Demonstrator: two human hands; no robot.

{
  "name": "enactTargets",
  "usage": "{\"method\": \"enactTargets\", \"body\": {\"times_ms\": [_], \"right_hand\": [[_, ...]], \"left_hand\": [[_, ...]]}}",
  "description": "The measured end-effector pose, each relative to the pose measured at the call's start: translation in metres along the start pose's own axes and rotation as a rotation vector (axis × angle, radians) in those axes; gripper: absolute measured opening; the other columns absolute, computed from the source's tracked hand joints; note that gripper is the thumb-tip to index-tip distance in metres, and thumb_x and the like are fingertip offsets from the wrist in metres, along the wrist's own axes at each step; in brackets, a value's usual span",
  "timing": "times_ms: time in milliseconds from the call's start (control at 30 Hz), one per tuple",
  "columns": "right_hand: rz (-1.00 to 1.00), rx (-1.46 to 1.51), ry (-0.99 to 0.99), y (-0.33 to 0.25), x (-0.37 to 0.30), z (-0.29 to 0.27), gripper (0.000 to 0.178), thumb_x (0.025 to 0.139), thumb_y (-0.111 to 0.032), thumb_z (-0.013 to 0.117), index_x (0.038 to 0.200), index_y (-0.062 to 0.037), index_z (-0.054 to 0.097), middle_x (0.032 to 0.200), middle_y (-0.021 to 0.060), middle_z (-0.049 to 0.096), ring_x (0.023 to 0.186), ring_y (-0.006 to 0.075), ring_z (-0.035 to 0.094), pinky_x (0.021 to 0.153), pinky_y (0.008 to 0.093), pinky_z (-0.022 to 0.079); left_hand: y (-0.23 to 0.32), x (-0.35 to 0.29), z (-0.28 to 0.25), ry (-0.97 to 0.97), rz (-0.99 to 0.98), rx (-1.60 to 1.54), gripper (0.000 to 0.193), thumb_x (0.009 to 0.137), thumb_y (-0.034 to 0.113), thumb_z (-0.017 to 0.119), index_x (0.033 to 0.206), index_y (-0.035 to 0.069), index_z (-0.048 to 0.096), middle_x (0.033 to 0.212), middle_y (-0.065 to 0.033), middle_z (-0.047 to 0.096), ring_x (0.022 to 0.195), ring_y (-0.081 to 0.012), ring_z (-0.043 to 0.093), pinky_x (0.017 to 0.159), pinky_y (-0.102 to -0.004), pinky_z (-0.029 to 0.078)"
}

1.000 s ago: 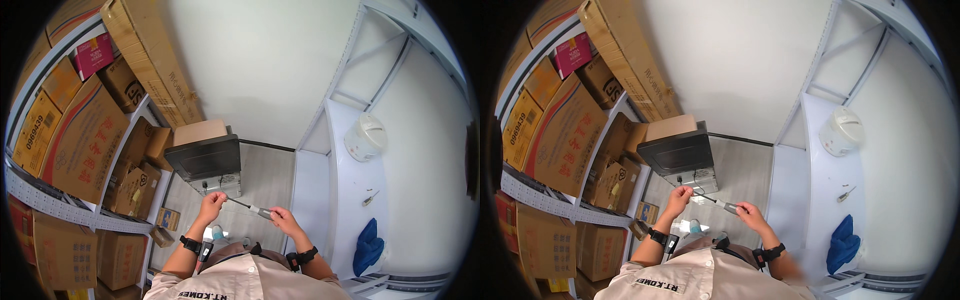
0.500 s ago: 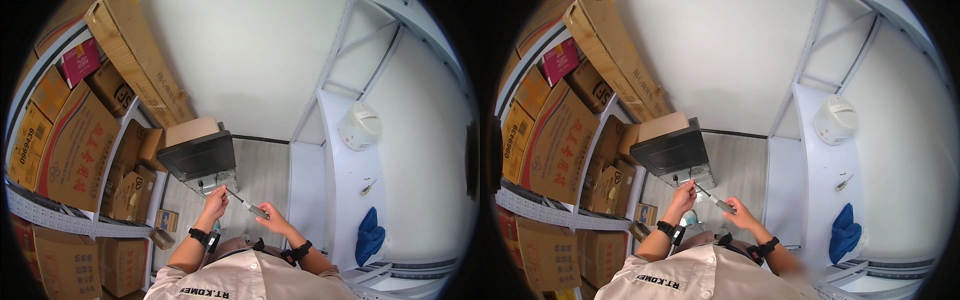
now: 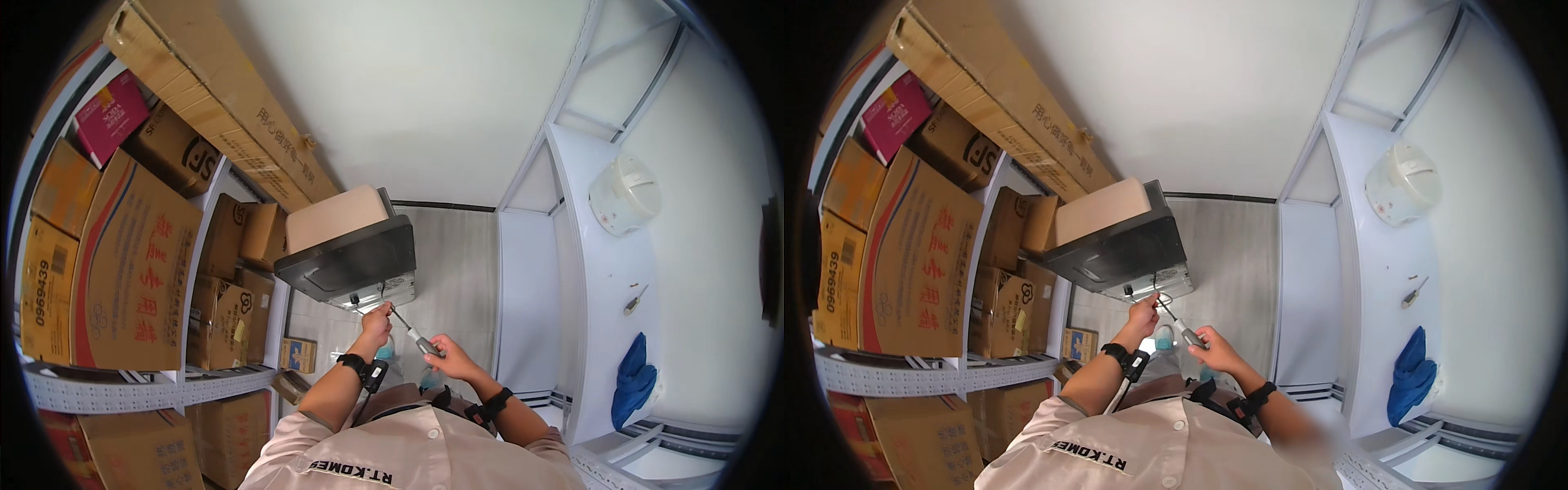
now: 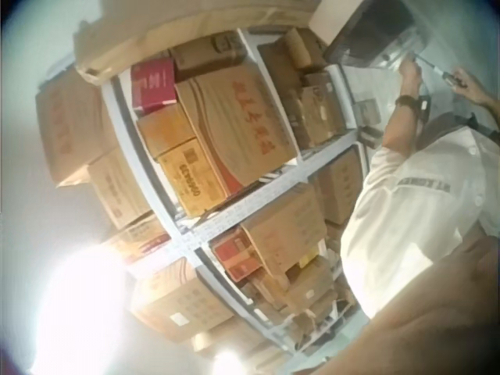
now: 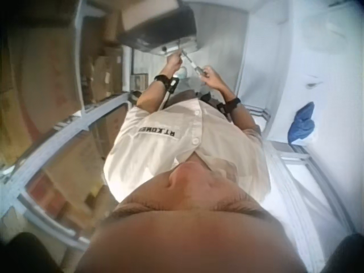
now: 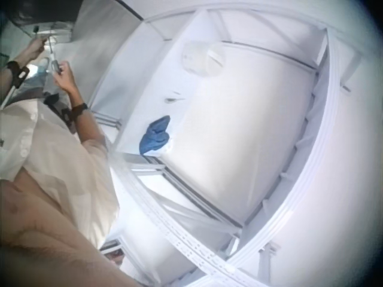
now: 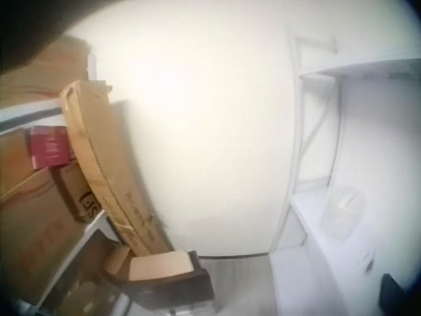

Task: The person uses a screwdriver to tighten screws on a small beige and black electronic device held in their hands. They repeatedly adjust the device's orientation and reposition the screwdriver to access different screw locations.

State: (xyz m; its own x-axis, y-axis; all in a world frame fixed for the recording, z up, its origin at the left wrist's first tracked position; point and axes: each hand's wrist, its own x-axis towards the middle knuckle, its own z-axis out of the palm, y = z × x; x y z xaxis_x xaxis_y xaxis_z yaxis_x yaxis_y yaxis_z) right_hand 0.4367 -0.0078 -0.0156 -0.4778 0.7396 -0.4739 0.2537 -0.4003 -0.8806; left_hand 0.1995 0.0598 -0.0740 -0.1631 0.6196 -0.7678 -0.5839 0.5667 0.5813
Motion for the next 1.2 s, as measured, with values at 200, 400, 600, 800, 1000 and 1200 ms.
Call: {"method": "enactTargets", "body": {"times_ms": [200, 400, 600, 800, 1000, 1200], "right_hand": [[0.03, 0.072, 0.046, 0.011, 0.043, 0.022, 0.04, 0.087, -0.018, 0.067, 0.119, -0.0085, 0.045, 0.092, 0.0088, 0.057, 0.067, 0.0151, 0.063, 0.053, 0.0293, 0.045], [0.076, 0.137, 0.107, 0.033, 0.078, 0.047, 0.039, 0.088, -0.019, 0.066, 0.121, -0.0109, 0.046, 0.094, 0.0082, 0.057, 0.068, 0.0152, 0.064, 0.054, 0.029, 0.046], [0.126, 0.185, 0.175, 0.043, 0.093, 0.071, 0.038, 0.089, -0.019, 0.065, 0.122, -0.011, 0.047, 0.095, 0.0073, 0.058, 0.071, 0.015, 0.064, 0.055, 0.029, 0.046], [0.138, 0.21, 0.209, 0.046, 0.102, 0.084, 0.036, 0.09, -0.019, 0.064, 0.121, -0.0108, 0.048, 0.095, 0.0078, 0.06, 0.071, 0.0146, 0.064, 0.054, 0.0294, 0.046], [0.15, 0.238, 0.233, 0.043, 0.104, 0.089, 0.038, 0.089, -0.018, 0.065, 0.122, -0.0099, 0.048, 0.095, 0.0088, 0.06, 0.07, 0.0157, 0.064, 0.057, 0.0302, 0.047], [0.15, 0.242, 0.234, 0.044, 0.105, 0.092, 0.042, 0.089, -0.021, 0.065, 0.125, -0.0105, 0.047, 0.096, 0.0072, 0.06, 0.072, 0.0152, 0.065, 0.057, 0.0303, 0.047]], "left_hand": [[0.028, 0.042, -0.019, 0.025, -0.036, 0.095, 0.006, 0.088, 0.012, 0.065, 0.091, 0.006, 0.065, 0.074, -0.0001, 0.053, 0.047, -0.0091, 0.035, 0.041, -0.0253, 0.026], [0.046, 0.075, -0.044, 0.0, -0.118, 0.211, 0.013, 0.088, 0.017, 0.067, 0.096, 0.007, 0.067, 0.077, -0.0002, 0.054, 0.051, -0.0097, 0.038, 0.041, -0.0261, 0.027], [0.043, 0.104, -0.061, -0.042, -0.131, 0.273, 0.009, 0.087, 0.019, 0.068, 0.093, 0.011, 0.067, 0.075, 0.0017, 0.054, 0.051, -0.0101, 0.038, 0.041, -0.026, 0.027], [0.046, 0.114, -0.064, -0.056, -0.109, 0.337, 0.011, 0.087, 0.022, 0.069, 0.093, 0.013, 0.066, 0.072, 0.0025, 0.053, 0.052, -0.01, 0.04, 0.041, -0.0264, 0.027], [0.054, 0.111, -0.057, -0.067, -0.135, 0.31, 0.01, 0.088, 0.022, 0.067, 0.094, 0.014, 0.065, 0.071, 0.0034, 0.051, 0.049, -0.0091, 0.036, 0.04, -0.0262, 0.024], [0.058, 0.106, -0.055, -0.045, -0.174, 0.311, 0.011, 0.09, 0.018, 0.066, 0.099, 0.014, 0.064, 0.074, 0.0042, 0.05, 0.05, -0.0069, 0.034, 0.041, -0.023, 0.023]]}}
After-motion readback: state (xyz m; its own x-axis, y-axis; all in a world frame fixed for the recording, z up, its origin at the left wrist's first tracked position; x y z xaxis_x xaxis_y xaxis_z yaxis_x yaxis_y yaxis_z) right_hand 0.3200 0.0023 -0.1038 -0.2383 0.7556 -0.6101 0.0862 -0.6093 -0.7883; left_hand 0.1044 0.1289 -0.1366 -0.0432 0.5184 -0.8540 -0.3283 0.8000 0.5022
